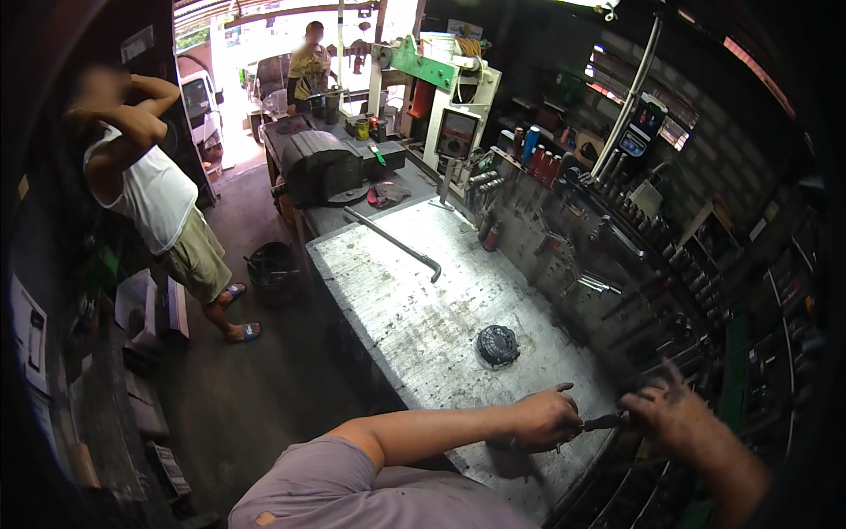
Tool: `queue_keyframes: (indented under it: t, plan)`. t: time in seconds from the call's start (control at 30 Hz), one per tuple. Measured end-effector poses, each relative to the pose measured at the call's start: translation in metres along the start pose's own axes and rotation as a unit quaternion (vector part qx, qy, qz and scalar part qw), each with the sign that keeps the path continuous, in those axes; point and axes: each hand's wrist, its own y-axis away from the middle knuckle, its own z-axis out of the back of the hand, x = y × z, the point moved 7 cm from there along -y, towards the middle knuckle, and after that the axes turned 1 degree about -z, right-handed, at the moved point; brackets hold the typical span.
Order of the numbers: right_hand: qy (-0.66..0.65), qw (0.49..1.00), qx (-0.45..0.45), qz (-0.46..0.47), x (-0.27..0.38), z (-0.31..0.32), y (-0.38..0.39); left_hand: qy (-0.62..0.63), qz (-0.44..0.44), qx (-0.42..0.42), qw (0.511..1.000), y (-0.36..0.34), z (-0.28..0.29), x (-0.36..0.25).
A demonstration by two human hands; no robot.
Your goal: The person uses a screwdriver to adjust and tighten components on a mechanical part, likely an alternator, on a workbench. They repeatedly reposition the part and apply torque to fasteners while another person stands nearby.
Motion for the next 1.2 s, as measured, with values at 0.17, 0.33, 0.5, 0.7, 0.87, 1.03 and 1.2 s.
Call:
queue_keyframes:
  t: [0.17,0.33,0.5,0.7,0.87,1.03,1.2]
  plan:
    - [-0.147,0.985,-0.027,-0.082,-0.013,0.004,-0.007,-0.017,0.004,-0.007,1.0,-0.002,0.002,-0.001]
    - [-0.246,0.953,0.034,-0.174,-0.015,-0.027,0.004,-0.019,0.019,-0.008,1.0,-0.002,0.003,-0.001]
    - [-0.015,0.981,-0.153,0.12,0.008,0.016,0.003,-0.029,-0.009,-0.007,1.0,-0.002,0.006,-0.007]
    - [-0.341,0.892,0.117,-0.272,-0.01,-0.026,0.009,-0.031,0.004,0.013,0.999,-0.002,0.004,-0.003]
    - [0.041,0.991,-0.048,0.118,0.017,0.015,-0.004,-0.027,-0.042,-0.023,0.998,0.0,0.009,-0.009]
    - [-0.359,0.879,0.059,-0.308,-0.024,-0.03,0.008,-0.032,0.019,0.008,0.999,0.0,0.001,0.0]
    - [-0.044,0.998,-0.039,0.023,0.005,-0.005,0.002,-0.029,-0.009,-0.027,0.999,-0.001,0.005,-0.003]
